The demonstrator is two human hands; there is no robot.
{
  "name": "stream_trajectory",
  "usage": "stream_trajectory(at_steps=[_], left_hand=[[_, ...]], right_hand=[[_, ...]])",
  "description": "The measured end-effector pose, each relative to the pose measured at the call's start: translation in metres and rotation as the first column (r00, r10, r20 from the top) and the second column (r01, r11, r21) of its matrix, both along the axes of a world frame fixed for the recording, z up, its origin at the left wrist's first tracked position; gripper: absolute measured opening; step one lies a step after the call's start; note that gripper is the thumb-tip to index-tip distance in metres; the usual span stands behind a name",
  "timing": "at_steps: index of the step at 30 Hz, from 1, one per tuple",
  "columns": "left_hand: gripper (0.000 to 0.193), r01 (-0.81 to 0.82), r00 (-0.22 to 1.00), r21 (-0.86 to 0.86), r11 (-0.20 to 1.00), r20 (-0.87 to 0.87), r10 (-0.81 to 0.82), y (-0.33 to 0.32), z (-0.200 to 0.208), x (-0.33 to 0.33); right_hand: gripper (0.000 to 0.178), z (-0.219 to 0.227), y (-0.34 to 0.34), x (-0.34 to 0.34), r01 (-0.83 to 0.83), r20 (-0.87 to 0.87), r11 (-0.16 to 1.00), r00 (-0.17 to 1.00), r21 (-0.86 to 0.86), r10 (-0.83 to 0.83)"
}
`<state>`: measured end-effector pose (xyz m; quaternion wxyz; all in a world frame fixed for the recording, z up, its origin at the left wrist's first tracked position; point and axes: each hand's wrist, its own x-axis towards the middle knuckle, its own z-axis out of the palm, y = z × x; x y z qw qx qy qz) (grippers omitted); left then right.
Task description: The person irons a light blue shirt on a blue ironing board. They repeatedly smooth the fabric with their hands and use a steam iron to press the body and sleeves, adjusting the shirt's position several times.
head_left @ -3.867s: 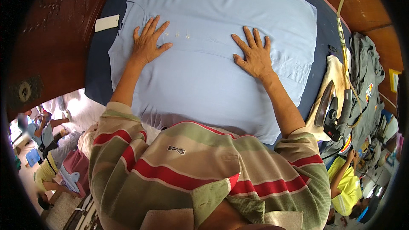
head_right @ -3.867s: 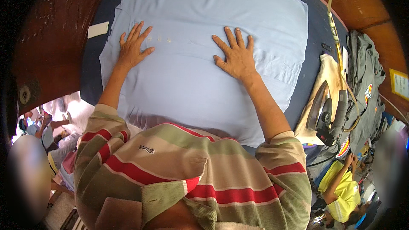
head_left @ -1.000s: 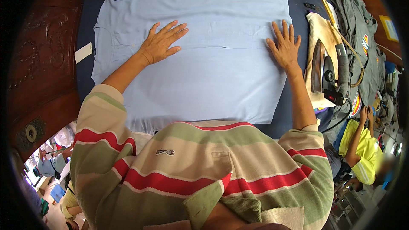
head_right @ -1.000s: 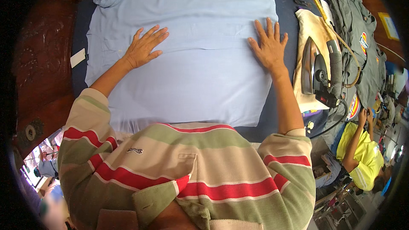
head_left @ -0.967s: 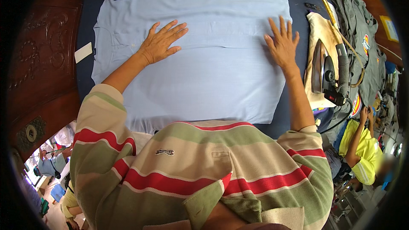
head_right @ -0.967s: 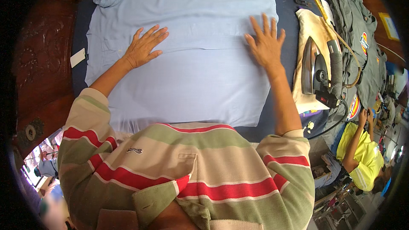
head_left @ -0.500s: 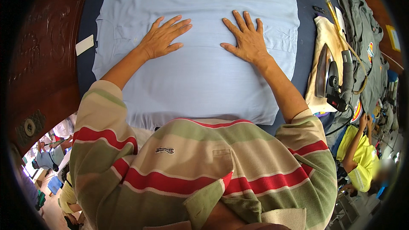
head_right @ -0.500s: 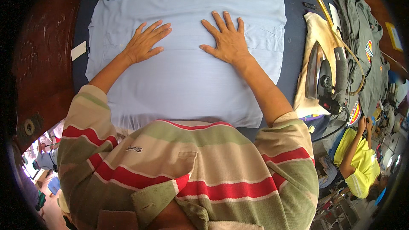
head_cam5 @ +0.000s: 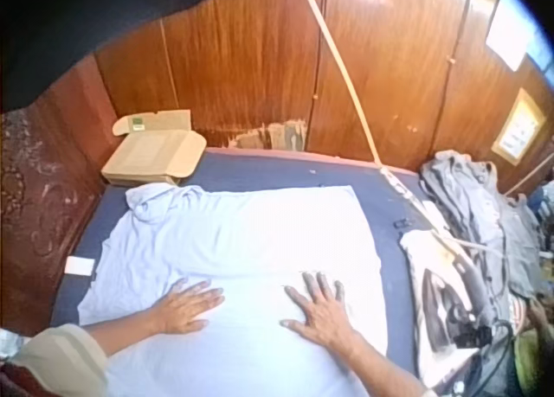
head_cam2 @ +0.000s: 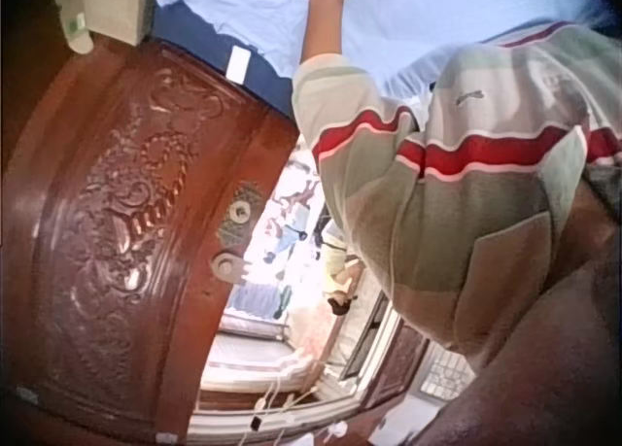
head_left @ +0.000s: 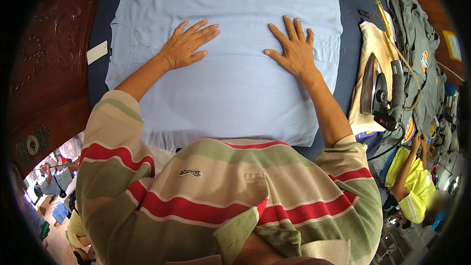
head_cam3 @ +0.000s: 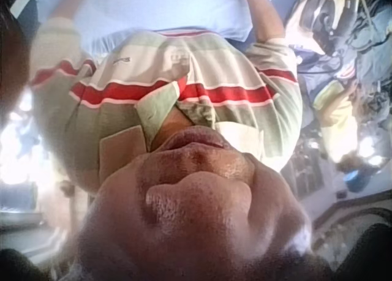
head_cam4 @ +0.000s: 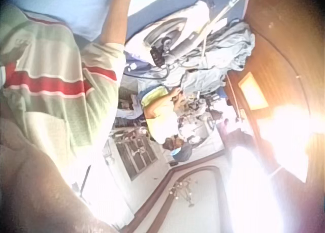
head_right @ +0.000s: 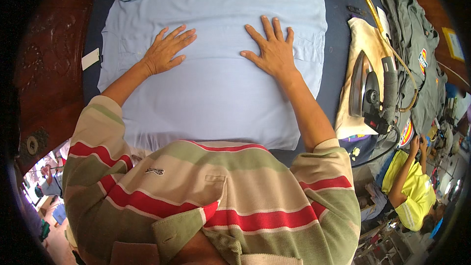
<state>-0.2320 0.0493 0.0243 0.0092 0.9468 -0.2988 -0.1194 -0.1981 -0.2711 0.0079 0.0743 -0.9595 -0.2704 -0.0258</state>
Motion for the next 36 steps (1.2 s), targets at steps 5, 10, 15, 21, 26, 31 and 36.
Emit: stream_trajectory(at_steps=[5, 10, 15, 21, 26, 31, 36], left_hand=[[0.061, -0.012, 1.0, 0.009, 1.0, 0.008, 0.012, 0.0, -0.002, 0.001], [0.061, -0.01, 0.999, -0.032, 0.999, 0.038, 0.011, 0.001, -0.004, -0.001], [0.054, -0.026, 0.998, 0.0, 1.0, 0.064, 0.026, 0.003, -0.006, -0.006], [0.055, -0.048, 0.999, -0.095, 0.994, -0.005, 0.048, 0.004, -0.005, -0.007], [0.052, -0.016, 1.0, -0.071, 0.997, 0.025, 0.018, 0.005, -0.008, -0.005], [0.053, -0.035, 0.999, -0.005, 0.999, 0.017, 0.035, 0.005, -0.001, -0.005], [0.061, -0.029, 0.999, -0.073, 0.997, 0.032, 0.032, 0.01, -0.008, -0.005]], right_hand=[[0.073, 0.005, -0.016, 0.004, -0.043, -0.016, 0.991, 0.999, 0.128, 0.045], [0.069, 0.095, -0.181, 0.011, 0.615, 0.466, 0.788, 0.702, -0.018, -0.538], [0.073, 0.134, -0.265, 0.001, 0.69, 0.035, 0.703, 0.717, -0.171, -0.696], [0.051, 0.139, -0.302, 0.012, 0.874, -0.342, 0.481, 0.432, -0.07, -0.834], [0.05, 0.152, -0.233, -0.003, 0.605, -0.272, 0.788, 0.744, -0.113, -0.611], [0.051, 0.164, -0.066, 0.012, 0.138, -0.218, 0.979, 0.961, -0.152, -0.169], [0.041, 0.155, 0.05, 0.029, -0.165, -0.332, 0.974, 0.937, -0.154, 0.107]])
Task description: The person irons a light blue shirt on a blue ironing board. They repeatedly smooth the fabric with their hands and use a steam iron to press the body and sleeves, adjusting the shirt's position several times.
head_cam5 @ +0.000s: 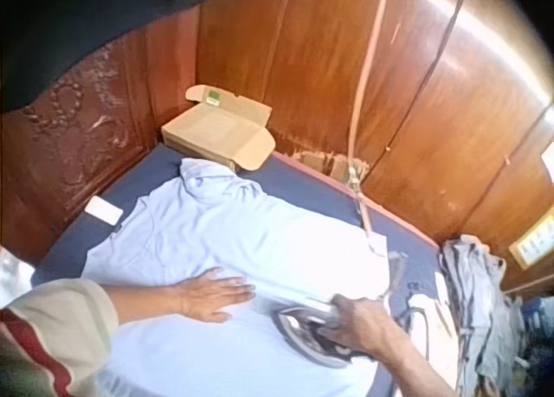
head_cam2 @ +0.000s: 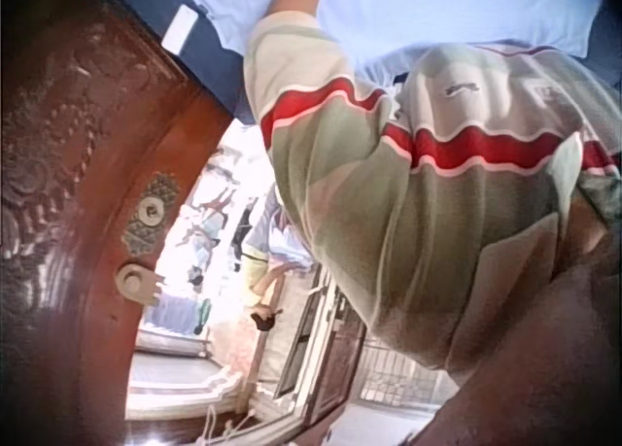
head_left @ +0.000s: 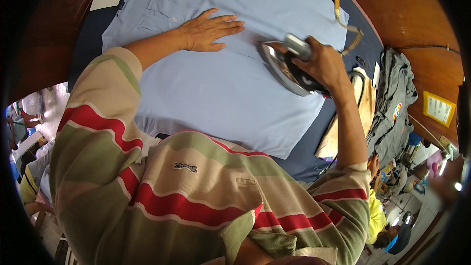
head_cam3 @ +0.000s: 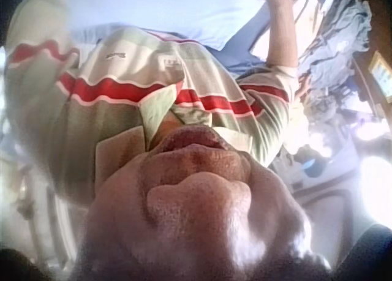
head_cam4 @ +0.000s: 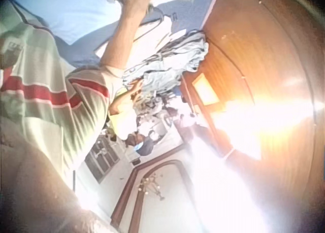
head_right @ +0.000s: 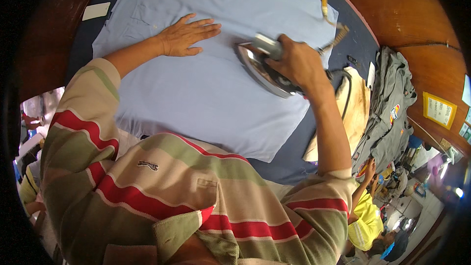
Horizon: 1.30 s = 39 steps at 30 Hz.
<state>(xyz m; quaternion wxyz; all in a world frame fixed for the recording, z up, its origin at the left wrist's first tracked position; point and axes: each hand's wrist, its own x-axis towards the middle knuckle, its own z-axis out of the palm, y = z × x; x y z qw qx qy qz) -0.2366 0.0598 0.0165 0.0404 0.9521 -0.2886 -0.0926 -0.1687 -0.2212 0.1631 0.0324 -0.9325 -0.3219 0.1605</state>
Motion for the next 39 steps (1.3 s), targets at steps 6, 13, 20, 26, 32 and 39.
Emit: stream_trajectory(at_steps=[6, 13, 20, 26, 32, 39], left_hand=[[0.062, 0.01, 1.0, 0.022, 1.0, 0.011, -0.011, -0.002, 0.001, -0.002], [0.054, -0.307, 0.918, -0.056, 0.95, 0.245, 0.312, 0.027, 0.015, -0.042], [0.049, -0.553, 0.791, 0.051, 0.832, 0.344, 0.505, 0.129, -0.035, -0.063], [0.049, -0.544, 0.784, 0.021, 0.839, 0.369, 0.499, 0.13, -0.042, -0.066], [0.05, -0.544, 0.794, 0.01, 0.839, 0.329, 0.511, 0.125, -0.035, -0.064], [0.049, -0.592, 0.777, 0.092, 0.801, 0.332, 0.535, 0.123, -0.033, -0.066]], right_hand=[[0.033, -0.02, 0.047, 0.007, -0.064, 0.056, 0.998, 0.997, 0.023, 0.062], [0.04, -0.022, 0.05, 0.006, -0.077, 0.064, 0.996, 0.995, -0.038, 0.079], [0.033, -0.021, 0.034, -0.012, -0.209, 0.046, 0.977, 0.977, 0.028, 0.208], [0.041, -0.018, 0.002, -0.019, -0.123, 0.023, 0.992, 0.992, 0.004, 0.122], [0.046, -0.021, 0.003, -0.019, -0.105, 0.013, 0.993, 0.994, 0.048, 0.104], [0.046, -0.022, 0.06, -0.036, -0.074, 0.017, 0.996, 0.997, 0.053, 0.074]])
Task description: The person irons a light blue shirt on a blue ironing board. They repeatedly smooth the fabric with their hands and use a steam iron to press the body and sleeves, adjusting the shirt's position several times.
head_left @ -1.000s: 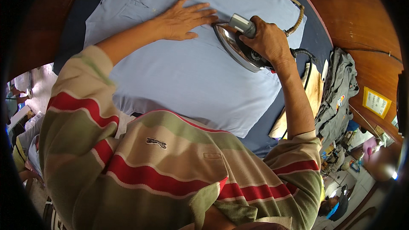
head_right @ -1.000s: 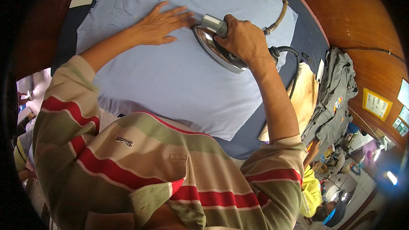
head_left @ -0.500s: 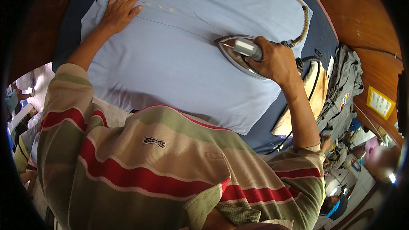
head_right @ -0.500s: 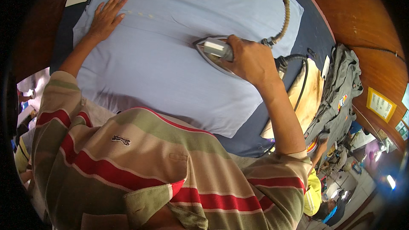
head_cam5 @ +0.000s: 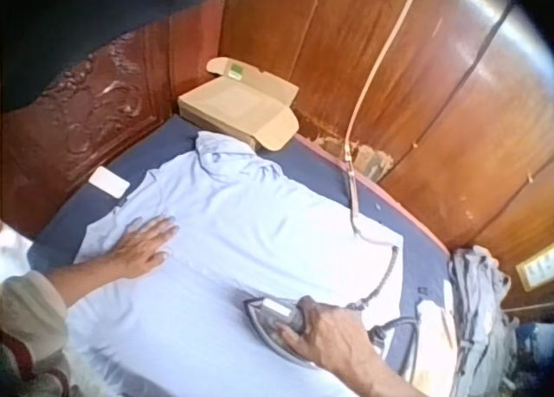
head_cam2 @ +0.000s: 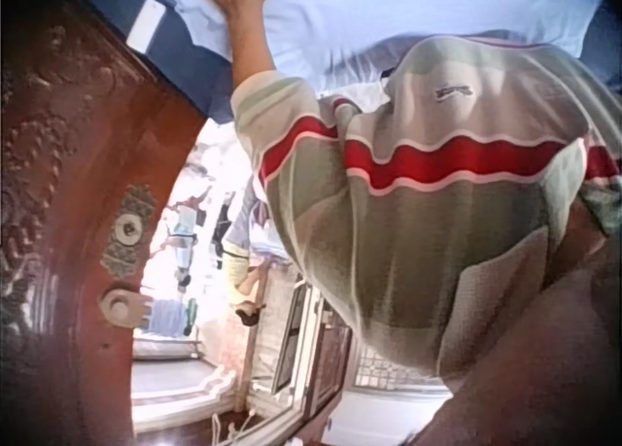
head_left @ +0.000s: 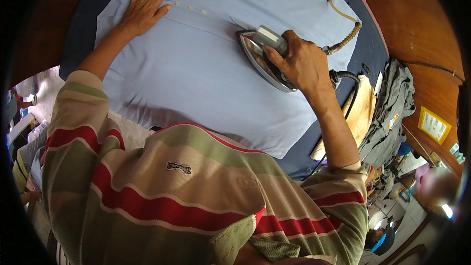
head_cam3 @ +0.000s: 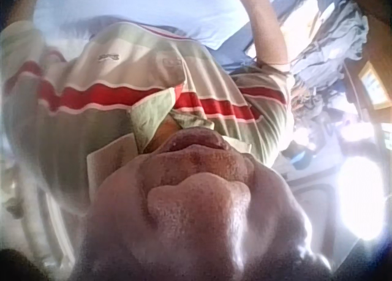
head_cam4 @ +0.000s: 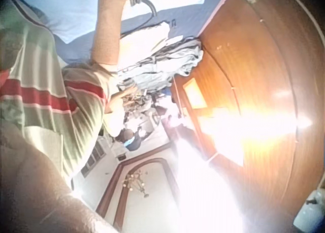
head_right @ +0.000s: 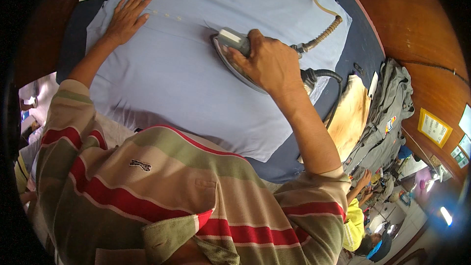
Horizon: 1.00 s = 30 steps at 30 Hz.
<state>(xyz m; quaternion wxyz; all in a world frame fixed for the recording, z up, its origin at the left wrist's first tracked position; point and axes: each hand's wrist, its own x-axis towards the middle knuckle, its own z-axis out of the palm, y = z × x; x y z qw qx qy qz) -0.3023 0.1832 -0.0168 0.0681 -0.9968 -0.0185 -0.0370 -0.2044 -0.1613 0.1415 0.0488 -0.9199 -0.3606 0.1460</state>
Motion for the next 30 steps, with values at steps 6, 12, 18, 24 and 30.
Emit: stream_trajectory(at_steps=[6, 12, 18, 24, 30], left_hand=[[0.052, 0.01, 1.0, -0.057, 0.998, -0.027, -0.011, -0.004, 0.005, 0.002], [0.051, -0.034, 0.998, 0.006, 0.999, -0.046, 0.034, -0.004, 0.001, 0.004], [0.052, -0.035, 0.998, 0.0, 0.999, -0.056, 0.035, -0.008, 0.004, 0.002], [0.053, -0.058, 0.994, -0.011, 0.998, -0.097, 0.057, -0.006, 0.007, 0.001], [0.056, -0.044, 0.996, -0.131, 0.99, -0.085, 0.033, -0.013, 0.009, 0.002]], right_hand=[[0.046, -0.005, 0.031, 0.01, -0.037, 0.069, 0.997, 0.997, 0.062, 0.033], [0.05, -0.007, 0.049, 0.041, 0.083, 0.041, 0.986, 0.995, 0.146, -0.09], [0.051, -0.004, 0.042, 0.021, -0.077, -0.041, 0.996, 0.996, 0.041, 0.078], [0.054, -0.007, 0.07, 0.049, 0.112, 0.023, 0.987, 0.993, 0.117, -0.115], [0.053, -0.005, 0.041, 0.036, 0.03, 0.012, 0.998, 0.999, 0.054, -0.03]])
